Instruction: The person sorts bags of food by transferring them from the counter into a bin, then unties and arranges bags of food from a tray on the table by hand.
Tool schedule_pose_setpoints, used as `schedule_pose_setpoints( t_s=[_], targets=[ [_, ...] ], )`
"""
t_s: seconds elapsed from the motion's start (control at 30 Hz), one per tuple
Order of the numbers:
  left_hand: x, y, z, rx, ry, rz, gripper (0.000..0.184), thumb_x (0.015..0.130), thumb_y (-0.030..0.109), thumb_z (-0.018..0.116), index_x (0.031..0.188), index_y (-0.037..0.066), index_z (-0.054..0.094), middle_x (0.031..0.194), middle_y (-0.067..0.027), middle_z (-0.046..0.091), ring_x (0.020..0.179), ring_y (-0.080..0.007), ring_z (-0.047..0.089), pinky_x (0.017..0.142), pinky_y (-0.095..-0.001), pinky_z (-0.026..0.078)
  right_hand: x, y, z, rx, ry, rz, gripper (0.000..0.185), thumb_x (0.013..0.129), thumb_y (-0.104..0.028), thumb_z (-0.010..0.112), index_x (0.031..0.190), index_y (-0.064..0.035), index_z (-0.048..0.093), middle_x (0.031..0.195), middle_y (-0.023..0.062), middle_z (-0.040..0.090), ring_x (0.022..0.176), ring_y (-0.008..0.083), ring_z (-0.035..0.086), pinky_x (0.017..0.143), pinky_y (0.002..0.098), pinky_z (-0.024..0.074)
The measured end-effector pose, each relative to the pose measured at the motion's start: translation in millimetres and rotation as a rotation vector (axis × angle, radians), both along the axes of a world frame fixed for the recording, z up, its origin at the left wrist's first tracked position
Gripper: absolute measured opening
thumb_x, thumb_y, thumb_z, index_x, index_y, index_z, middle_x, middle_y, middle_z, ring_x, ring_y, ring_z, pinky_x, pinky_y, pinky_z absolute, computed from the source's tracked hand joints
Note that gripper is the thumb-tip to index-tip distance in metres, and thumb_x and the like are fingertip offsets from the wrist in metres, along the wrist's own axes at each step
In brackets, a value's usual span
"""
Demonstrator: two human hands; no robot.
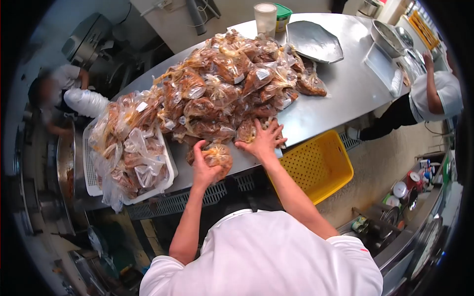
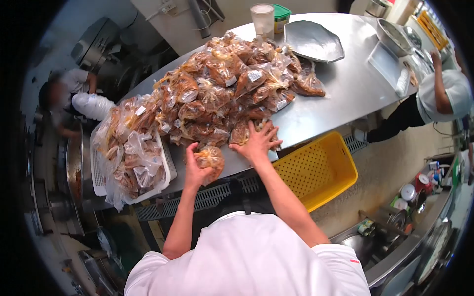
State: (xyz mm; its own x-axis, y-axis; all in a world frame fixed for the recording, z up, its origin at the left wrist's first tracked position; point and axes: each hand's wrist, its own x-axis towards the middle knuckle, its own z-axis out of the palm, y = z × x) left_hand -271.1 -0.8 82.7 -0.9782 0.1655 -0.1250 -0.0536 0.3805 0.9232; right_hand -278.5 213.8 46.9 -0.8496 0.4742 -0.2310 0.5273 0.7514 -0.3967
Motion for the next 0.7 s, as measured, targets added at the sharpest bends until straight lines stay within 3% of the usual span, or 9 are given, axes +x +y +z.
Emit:
schedule_pose_setpoints(
  t_s=[0.07, 0.17, 0.2, 0.3, 0.37, 0.47, 0.53, 0.6, 0.7],
  targets=[
    [-7.8, -0.2, 27.2, -0.061, 0.115, -0.037, 0.069, 0.066, 0.005, 0.074, 0.131, 0.005, 0.05, 0.112, -0.01, 0.066, 0.111, -0.0229, 0.063, 0.095, -0.0368, 0.052, -6.6, -3.1, -14.0, 0.048, 0.039, -0.049, 0.097, 0.06, -0.067, 0.083, 0.142, -0.026, 0.051, 0.156, 0.0297, 0.022, 0.142, 0.0559, 0.02, 0.105, 0.0783, 0.0235],
    [-22.0, 4.2, 52.2, -0.054, 0.032, -0.276, 0.046, 0.067, 0.009, 0.077, 0.11, 0.001, 0.063, 0.109, -0.0116, 0.064, 0.104, -0.026, 0.063, 0.089, -0.0376, 0.053, 2.8, 5.1, -22.5, -0.081, 0.302, -0.061, 0.056, 0.063, -0.026, 0.083, 0.116, -0.0158, 0.065, 0.139, 0.0254, 0.039, 0.123, 0.0485, 0.042, 0.097, 0.0597, 0.044],
    [-28.0, 9.0, 61.9, -0.05, 0.042, -0.277, 0.046, 0.067, 0.009, 0.077, 0.11, 0.001, 0.063, 0.109, -0.0116, 0.064, 0.104, -0.026, 0.063, 0.089, -0.0376, 0.053, 7.0, 11.6, -29.7, -0.075, 0.312, -0.061, 0.056, 0.063, -0.026, 0.083, 0.116, -0.0158, 0.065, 0.139, 0.0254, 0.039, 0.123, 0.0485, 0.042, 0.097, 0.0597, 0.044],
    [-56.2, 25.8, 92.2, -0.376, 0.683, -0.318, 0.038, 0.063, 0.023, 0.086, 0.088, 0.002, 0.066, 0.107, -0.0138, 0.056, 0.103, -0.0339, 0.056, 0.086, -0.0403, 0.047, 23.3, 32.6, -54.4, -0.107, 0.526, -0.001, 0.041, 0.063, -0.021, 0.078, 0.102, -0.0098, 0.071, 0.125, 0.0226, 0.05, 0.104, 0.044, 0.056, 0.09, 0.0483, 0.0509],
    [-94.9, 38.7, 84.9, -0.557, 0.883, -0.234, 0.026, 0.066, 0.013, 0.079, 0.087, 0.004, 0.066, 0.12, -0.0115, 0.051, 0.115, -0.0369, 0.048, 0.093, -0.0452, 0.043, 33.5, 44.6, -54.6, -0.223, 0.562, -0.022, 0.042, 0.064, -0.021, 0.077, 0.103, -0.0093, 0.072, 0.122, 0.0221, 0.052, 0.102, 0.0433, 0.058, 0.09, 0.048, 0.0514],
    [-127.8, 43.9, 51.3, -0.827, 0.772, -0.275, 0.02, 0.064, 0.006, 0.074, 0.081, 0.003, 0.063, 0.109, -0.0119, 0.058, 0.104, -0.0345, 0.055, 0.085, -0.0447, 0.047, 51.7, 54.2, -61.2, -0.363, 0.545, -0.053, 0.047, 0.067, -0.016, 0.074, 0.112, -0.0044, 0.07, 0.115, 0.0177, 0.061, 0.099, 0.035, 0.065, 0.088, 0.0422, 0.0535],
    [-143.5, 29.6, 63.5, -0.706, 0.728, -0.312, 0.019, 0.064, 0.005, 0.073, 0.081, 0.004, 0.065, 0.096, -0.0118, 0.059, 0.095, -0.0349, 0.057, 0.081, -0.0448, 0.048, 65.4, 59.1, -74.9, -1.361, 0.559, -0.27, 0.052, 0.069, -0.01, 0.07, 0.12, 0.0002, 0.065, 0.116, 0.0133, 0.065, 0.102, 0.0268, 0.067, 0.085, 0.0366, 0.0545],
    [-143.7, 26.9, 90.1, -0.406, 0.728, -0.36, 0.017, 0.063, 0.002, 0.069, 0.08, 0.005, 0.067, 0.064, -0.0115, 0.054, 0.074, -0.0365, 0.06, 0.07, -0.0444, 0.049, 83.8, 64.1, -70.6, -1.528, 0.657, -0.24, 0.057, 0.074, -0.01, 0.07, 0.129, 0.0013, 0.058, 0.119, 0.0105, 0.067, 0.102, 0.0204, 0.067, 0.085, 0.0327, 0.0558],
    [-135.7, 37.8, 123.1, -0.448, 0.527, -0.438, 0.023, 0.062, 0.001, 0.068, 0.085, 0.004, 0.068, 0.083, -0.0143, 0.06, 0.083, -0.0376, 0.063, 0.075, -0.0443, 0.05, 122.9, 64.4, -29.8, -1.957, 0.677, -0.393, 0.064, 0.082, -0.027, 0.076, 0.137, -0.0058, 0.052, 0.123, 0.0097, 0.064, 0.107, 0.0207, 0.066, 0.092, 0.0341, 0.0572]
  ],
)
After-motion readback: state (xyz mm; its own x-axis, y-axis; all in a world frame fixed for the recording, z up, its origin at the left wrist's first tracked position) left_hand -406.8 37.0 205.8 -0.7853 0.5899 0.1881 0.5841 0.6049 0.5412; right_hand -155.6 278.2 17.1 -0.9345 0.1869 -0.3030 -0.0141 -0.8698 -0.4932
